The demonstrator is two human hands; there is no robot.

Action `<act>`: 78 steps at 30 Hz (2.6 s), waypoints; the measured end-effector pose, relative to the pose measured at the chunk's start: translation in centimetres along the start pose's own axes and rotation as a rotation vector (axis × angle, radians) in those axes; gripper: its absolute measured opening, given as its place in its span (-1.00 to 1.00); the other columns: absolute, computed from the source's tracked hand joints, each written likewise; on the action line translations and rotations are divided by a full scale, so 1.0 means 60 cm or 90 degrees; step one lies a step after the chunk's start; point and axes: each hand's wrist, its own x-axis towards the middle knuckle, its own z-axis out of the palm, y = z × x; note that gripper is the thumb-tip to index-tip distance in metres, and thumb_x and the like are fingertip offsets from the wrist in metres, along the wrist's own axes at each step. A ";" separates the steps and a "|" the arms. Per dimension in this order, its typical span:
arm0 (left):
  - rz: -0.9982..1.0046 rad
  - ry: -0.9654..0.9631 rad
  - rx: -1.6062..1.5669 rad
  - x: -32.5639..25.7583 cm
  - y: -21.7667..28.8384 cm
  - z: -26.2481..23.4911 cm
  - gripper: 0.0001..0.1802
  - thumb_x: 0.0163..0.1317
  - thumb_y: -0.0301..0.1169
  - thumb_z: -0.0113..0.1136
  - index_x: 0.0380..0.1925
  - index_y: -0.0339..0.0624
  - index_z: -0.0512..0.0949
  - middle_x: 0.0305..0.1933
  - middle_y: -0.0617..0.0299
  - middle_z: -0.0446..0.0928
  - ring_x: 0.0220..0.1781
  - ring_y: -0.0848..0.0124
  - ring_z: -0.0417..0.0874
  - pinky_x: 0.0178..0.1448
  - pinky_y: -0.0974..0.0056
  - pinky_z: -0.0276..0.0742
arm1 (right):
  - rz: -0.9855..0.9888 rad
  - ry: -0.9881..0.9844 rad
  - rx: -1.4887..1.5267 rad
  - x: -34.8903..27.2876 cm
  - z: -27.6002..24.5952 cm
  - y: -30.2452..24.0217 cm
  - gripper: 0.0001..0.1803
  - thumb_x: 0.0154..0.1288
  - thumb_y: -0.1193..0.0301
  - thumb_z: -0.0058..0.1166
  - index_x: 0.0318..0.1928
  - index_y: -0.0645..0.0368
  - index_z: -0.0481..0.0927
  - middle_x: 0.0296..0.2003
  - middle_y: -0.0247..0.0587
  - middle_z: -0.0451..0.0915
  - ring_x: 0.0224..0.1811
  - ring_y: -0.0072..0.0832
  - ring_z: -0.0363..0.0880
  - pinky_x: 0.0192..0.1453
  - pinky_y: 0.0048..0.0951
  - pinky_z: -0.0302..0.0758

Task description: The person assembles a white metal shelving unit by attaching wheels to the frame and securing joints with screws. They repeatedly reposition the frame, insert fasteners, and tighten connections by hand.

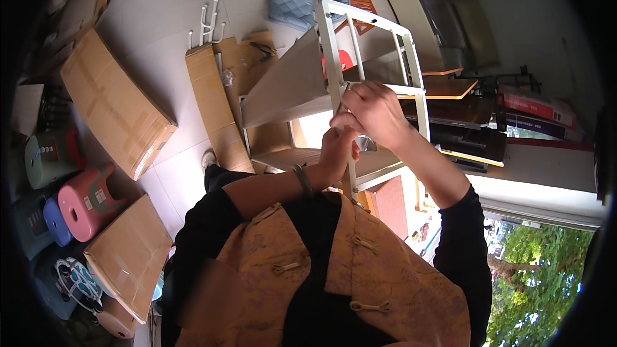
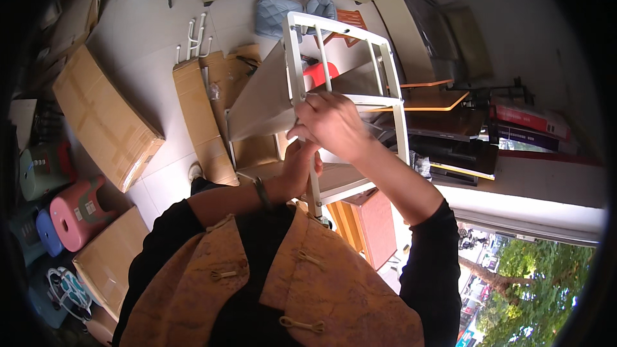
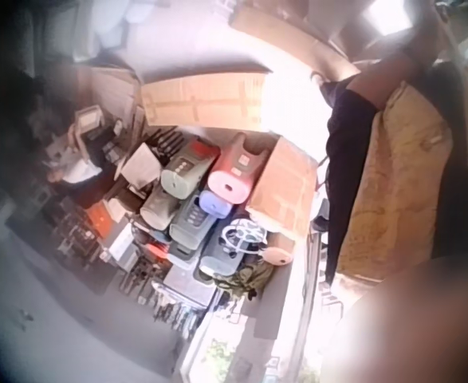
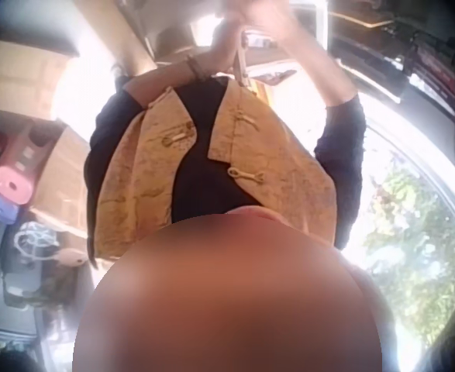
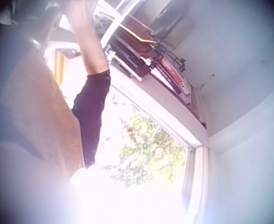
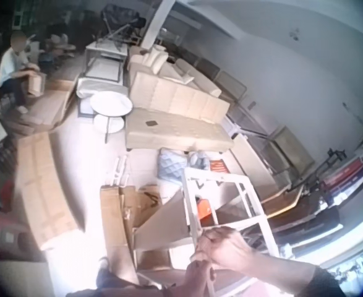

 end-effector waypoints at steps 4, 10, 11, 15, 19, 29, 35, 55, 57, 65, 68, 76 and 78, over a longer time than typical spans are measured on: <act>0.009 0.017 0.016 -0.003 0.005 0.002 -0.74 0.21 -0.29 0.24 -0.30 -0.26 0.47 -0.60 0.21 0.43 -0.67 0.44 0.43 -0.56 0.31 0.36 | 0.012 0.054 -0.039 0.091 0.046 0.009 -0.72 0.19 0.18 0.25 -0.31 0.11 0.55 -0.49 -0.12 0.59 -0.41 -0.16 0.64 -0.34 -0.21 0.57; 0.012 0.018 0.019 -0.002 0.010 0.003 -0.72 0.20 -0.27 0.28 -0.32 -0.22 0.45 -0.63 0.25 0.41 -0.69 0.43 0.42 -0.58 0.31 0.35 | 0.384 -0.044 -0.033 0.116 0.081 0.114 -0.74 0.39 0.21 0.07 -0.31 0.15 0.54 -0.48 0.05 0.61 -0.31 -0.07 0.65 -0.28 -0.15 0.55; 0.012 0.019 0.024 -0.001 0.011 0.003 -0.73 0.20 -0.27 0.28 -0.32 -0.21 0.45 -0.63 0.25 0.41 -0.69 0.43 0.42 -0.58 0.31 0.36 | 0.409 0.011 0.050 0.104 0.078 0.132 -0.73 0.34 0.27 0.05 -0.30 0.26 0.58 -0.50 0.06 0.62 -0.48 -0.10 0.65 -0.39 -0.14 0.54; 0.026 0.026 0.024 0.003 0.009 0.002 -0.70 0.18 -0.26 0.29 -0.31 -0.26 0.46 -0.60 0.20 0.43 -0.68 0.42 0.44 -0.58 0.31 0.36 | 0.740 -0.038 0.542 0.001 0.046 0.149 -0.71 0.26 0.35 0.02 -0.50 0.31 0.56 -0.72 -0.26 0.44 -0.76 -0.54 0.35 -0.66 -0.45 0.29; 0.029 0.015 0.038 0.005 0.004 -0.001 -0.69 0.19 -0.24 0.28 -0.31 -0.27 0.48 -0.60 0.20 0.44 -0.68 0.42 0.44 -0.57 0.30 0.37 | 0.635 0.064 0.457 -0.075 0.053 0.065 -0.70 0.50 0.29 0.02 -0.37 0.22 0.53 -0.67 -0.47 0.39 -0.63 -0.73 0.34 -0.56 -0.58 0.24; 0.055 -0.057 0.046 0.007 0.010 -0.010 -0.75 0.20 -0.28 0.22 -0.32 -0.26 0.49 -0.57 0.23 0.45 -0.64 0.44 0.46 -0.54 0.32 0.40 | 0.126 -0.204 0.018 -0.054 -0.014 0.012 -0.78 0.19 0.33 0.21 -0.34 0.19 0.48 -0.48 -0.10 0.61 -0.35 -0.13 0.65 -0.31 -0.18 0.53; 0.041 -0.037 0.009 0.007 0.008 -0.010 -0.80 0.15 -0.33 0.24 -0.38 -0.17 0.45 -0.59 0.28 0.42 -0.64 0.47 0.45 -0.55 0.32 0.36 | -0.134 -0.111 -0.140 0.012 -0.030 0.040 -0.42 -0.24 0.12 0.39 -0.18 0.18 0.59 -0.05 -0.24 0.54 -0.14 -0.30 0.60 -0.09 -0.37 0.63; 0.069 0.004 0.021 -0.014 0.007 0.001 -0.82 0.16 -0.40 0.20 -0.37 -0.26 0.43 -0.56 0.20 0.44 -0.63 0.42 0.46 -0.53 0.29 0.42 | 0.581 -0.108 0.372 0.090 0.054 0.117 -0.72 0.49 0.26 -0.13 -0.04 0.18 0.52 -0.49 -0.09 0.59 -0.56 -0.27 0.59 -0.49 -0.22 0.51; 0.070 -0.004 0.032 -0.014 0.007 -0.001 -0.81 0.16 -0.39 0.21 -0.36 -0.26 0.44 -0.55 0.20 0.44 -0.62 0.42 0.46 -0.53 0.29 0.42 | 0.254 -0.059 0.046 0.066 0.048 0.115 -0.72 0.52 0.24 -0.12 -0.01 0.16 0.52 -0.29 -0.04 0.64 -0.31 -0.14 0.66 -0.21 -0.17 0.60; 0.071 -0.007 0.020 -0.011 -0.002 -0.001 -0.75 0.15 -0.32 0.24 -0.34 -0.23 0.43 -0.54 0.23 0.44 -0.60 0.45 0.45 -0.50 0.31 0.41 | -0.154 -0.153 -0.193 0.045 -0.001 0.138 -0.49 0.11 0.10 0.28 0.00 0.13 0.62 -0.03 -0.30 0.59 0.03 -0.29 0.55 0.11 -0.31 0.56; 0.078 0.004 0.021 -0.015 -0.004 -0.001 -0.76 0.15 -0.33 0.24 -0.35 -0.23 0.43 -0.55 0.23 0.44 -0.60 0.44 0.45 -0.51 0.31 0.40 | -0.058 -0.162 -0.166 0.038 -0.002 0.110 -0.62 0.23 0.07 0.20 -0.26 0.15 0.60 -0.30 -0.19 0.66 -0.23 -0.22 0.65 -0.17 -0.24 0.61; 0.087 0.005 0.025 -0.014 -0.004 0.000 -0.77 0.15 -0.34 0.23 -0.36 -0.25 0.43 -0.55 0.21 0.44 -0.61 0.43 0.46 -0.52 0.29 0.41 | 0.448 -0.046 0.261 -0.002 0.023 0.020 -0.71 0.36 0.23 0.14 -0.37 0.22 0.53 -0.61 -0.04 0.58 -0.52 0.01 0.61 -0.42 -0.04 0.50; 0.081 -0.006 0.030 -0.012 -0.003 0.001 -0.77 0.14 -0.34 0.23 -0.35 -0.25 0.43 -0.55 0.21 0.44 -0.60 0.43 0.46 -0.52 0.29 0.42 | 0.362 -0.103 0.128 0.002 0.017 0.021 -0.72 0.35 0.24 0.14 -0.35 0.21 0.54 -0.59 -0.03 0.60 -0.51 0.01 0.61 -0.40 -0.04 0.52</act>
